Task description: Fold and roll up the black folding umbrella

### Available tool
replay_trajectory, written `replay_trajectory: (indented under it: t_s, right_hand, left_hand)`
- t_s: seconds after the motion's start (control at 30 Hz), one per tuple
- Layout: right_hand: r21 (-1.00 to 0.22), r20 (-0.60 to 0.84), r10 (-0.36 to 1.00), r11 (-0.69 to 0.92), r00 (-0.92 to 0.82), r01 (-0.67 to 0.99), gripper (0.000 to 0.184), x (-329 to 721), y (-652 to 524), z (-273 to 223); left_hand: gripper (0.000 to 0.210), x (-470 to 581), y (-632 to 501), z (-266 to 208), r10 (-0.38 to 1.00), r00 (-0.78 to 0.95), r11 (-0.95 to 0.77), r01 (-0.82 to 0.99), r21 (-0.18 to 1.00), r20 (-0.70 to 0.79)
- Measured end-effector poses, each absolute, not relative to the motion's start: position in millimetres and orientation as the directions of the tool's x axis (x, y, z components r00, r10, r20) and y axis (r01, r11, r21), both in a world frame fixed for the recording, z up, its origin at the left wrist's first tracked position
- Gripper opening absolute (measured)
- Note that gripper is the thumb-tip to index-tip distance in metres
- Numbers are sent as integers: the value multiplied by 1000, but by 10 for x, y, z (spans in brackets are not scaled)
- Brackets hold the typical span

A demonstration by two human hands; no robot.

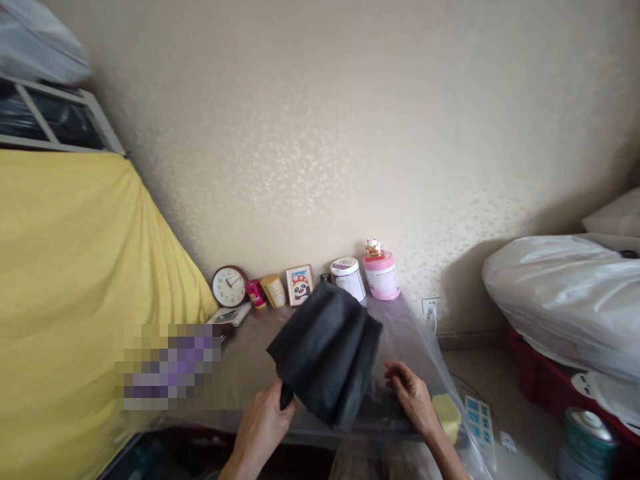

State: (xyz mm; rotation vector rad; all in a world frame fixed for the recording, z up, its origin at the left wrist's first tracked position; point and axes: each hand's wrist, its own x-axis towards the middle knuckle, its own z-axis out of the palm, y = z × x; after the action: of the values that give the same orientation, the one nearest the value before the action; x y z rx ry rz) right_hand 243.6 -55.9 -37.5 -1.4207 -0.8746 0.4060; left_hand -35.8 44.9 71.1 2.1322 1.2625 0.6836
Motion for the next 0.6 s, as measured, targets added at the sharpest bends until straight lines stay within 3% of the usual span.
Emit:
replay_trajectory:
  t_s: [0.1, 0.23, 0.4, 0.6]
  right_hand:
    - [-949, 302, 714, 167, 632, 265, 25, 2422, -582, -328]
    - [-941, 331, 704, 203, 628, 269, 23, 2406, -636, -249]
    - [-962, 265, 707, 142, 656, 235, 28, 2415, -592, -313]
    - [-964, 266, 709, 192, 653, 184, 28, 2394, -605, -231]
  left_hand:
    - [40, -335, 401, 724, 893, 411, -420, 612, 671, 184]
    - [30, -287, 348, 645, 913, 400, -328, 604, 727, 80]
    - [39, -360, 390, 710, 924, 349, -343, 580, 739, 154]
    - [27, -345, 310, 871, 866, 498, -107, 267, 958, -42]
